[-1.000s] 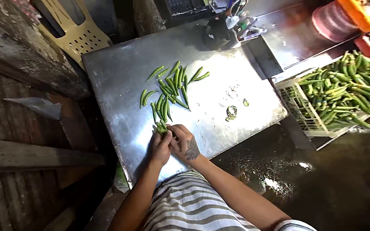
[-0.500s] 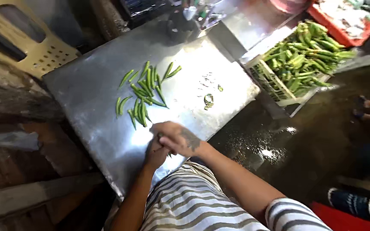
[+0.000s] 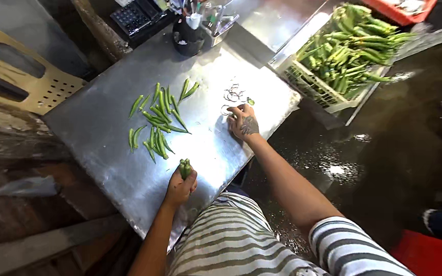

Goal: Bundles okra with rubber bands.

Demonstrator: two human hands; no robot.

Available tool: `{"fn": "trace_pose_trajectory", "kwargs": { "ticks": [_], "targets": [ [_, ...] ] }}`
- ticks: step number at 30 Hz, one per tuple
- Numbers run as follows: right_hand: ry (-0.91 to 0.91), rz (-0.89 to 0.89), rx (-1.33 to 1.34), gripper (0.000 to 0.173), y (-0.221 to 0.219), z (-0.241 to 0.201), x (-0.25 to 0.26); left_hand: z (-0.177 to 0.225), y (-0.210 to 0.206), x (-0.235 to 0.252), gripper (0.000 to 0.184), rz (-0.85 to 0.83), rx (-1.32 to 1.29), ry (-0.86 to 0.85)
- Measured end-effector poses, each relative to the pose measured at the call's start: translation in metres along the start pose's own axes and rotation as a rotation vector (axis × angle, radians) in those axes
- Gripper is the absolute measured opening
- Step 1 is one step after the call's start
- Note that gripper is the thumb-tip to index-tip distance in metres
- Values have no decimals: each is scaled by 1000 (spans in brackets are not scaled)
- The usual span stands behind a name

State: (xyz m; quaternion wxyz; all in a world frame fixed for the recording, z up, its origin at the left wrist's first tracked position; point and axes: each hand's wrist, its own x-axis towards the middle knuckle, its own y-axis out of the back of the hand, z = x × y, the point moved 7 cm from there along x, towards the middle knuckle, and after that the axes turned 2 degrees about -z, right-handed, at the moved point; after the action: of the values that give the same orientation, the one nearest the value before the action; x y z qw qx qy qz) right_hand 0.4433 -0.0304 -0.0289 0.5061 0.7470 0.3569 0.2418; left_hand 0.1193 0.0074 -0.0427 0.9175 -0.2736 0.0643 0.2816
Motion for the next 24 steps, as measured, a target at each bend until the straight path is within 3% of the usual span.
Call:
{"fn": "trace_pose_trajectory", "kwargs": {
  "ticks": [5,8,11,15,17,19,21,24],
  "targets": [
    [132,120,-109,17,-16,-10,12,7,-14,4,20,-30,-26,-22],
    [128,115,-40,17,-11,-27,7,7,-6,0,18,59,-59,-48],
    [284,65,118,22,-15,-92,-17,5,21,-12,14,313,-3,-73],
    [614,-32,280,21,-55,-198,-54,16,68,-31,20,684,187,-132],
    [684,-96,254,30,-76,-246,-70,25,87,-43,23,830,227,-152],
    [607,-355,62,41,-103,-279,-78,33,101,-54,24,954,185,-179],
    [440,-588,-107,36,-120,-292,-80,39,108,-63,26,1033,101,-194],
    [269,-632,-123,32,-114,-288,-74,42,109,-65,26,1044,32,-207]
  ]
}}
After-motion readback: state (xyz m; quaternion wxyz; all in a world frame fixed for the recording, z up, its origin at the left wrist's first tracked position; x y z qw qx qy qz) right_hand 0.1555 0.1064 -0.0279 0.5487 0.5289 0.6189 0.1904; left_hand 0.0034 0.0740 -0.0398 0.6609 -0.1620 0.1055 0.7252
